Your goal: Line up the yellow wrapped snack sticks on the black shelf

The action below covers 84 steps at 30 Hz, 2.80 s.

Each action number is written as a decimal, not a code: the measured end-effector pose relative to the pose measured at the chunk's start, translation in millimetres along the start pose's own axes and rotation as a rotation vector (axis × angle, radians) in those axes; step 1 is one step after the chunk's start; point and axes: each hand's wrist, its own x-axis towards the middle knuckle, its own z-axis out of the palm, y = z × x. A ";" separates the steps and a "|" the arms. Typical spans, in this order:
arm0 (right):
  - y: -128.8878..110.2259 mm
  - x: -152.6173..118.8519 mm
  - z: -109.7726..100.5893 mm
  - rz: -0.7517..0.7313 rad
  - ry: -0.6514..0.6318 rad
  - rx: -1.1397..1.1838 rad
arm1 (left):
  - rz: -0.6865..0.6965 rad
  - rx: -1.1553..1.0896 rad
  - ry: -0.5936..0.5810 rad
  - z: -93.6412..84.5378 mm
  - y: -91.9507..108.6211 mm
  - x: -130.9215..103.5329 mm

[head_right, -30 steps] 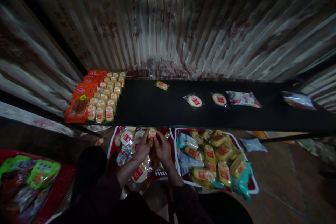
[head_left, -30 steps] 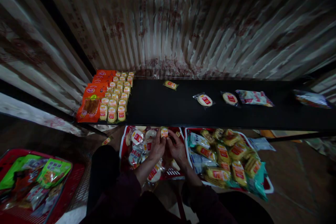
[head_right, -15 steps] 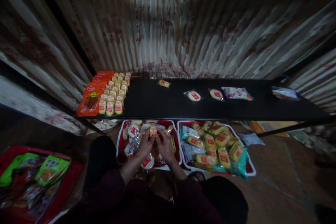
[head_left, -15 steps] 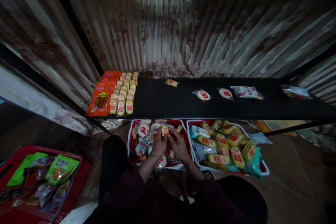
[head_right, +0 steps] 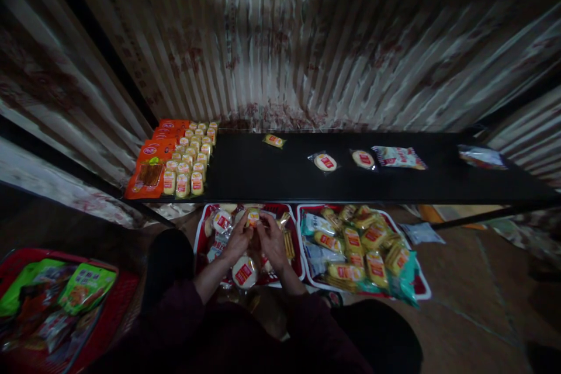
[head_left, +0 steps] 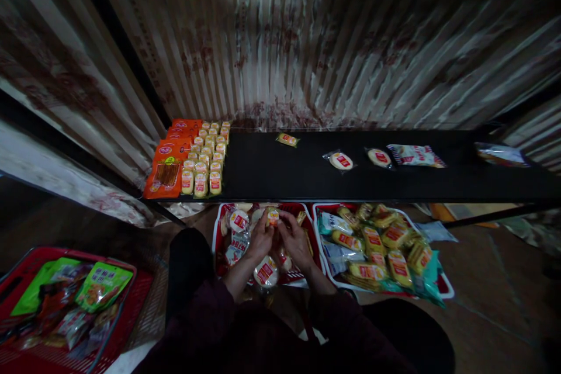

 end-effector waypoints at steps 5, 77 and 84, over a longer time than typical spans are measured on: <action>-3.9 0.9 4.5 0.033 0.043 0.079 | -0.026 -0.014 -0.017 -6.5 3.6 -2.6; -39.9 79.7 2.4 0.172 0.158 0.325 | 0.298 0.100 -0.164 -36.7 17.3 56.5; -37.9 86.2 -3.5 0.170 0.139 0.307 | 0.248 0.035 -0.197 -36.6 12.0 63.7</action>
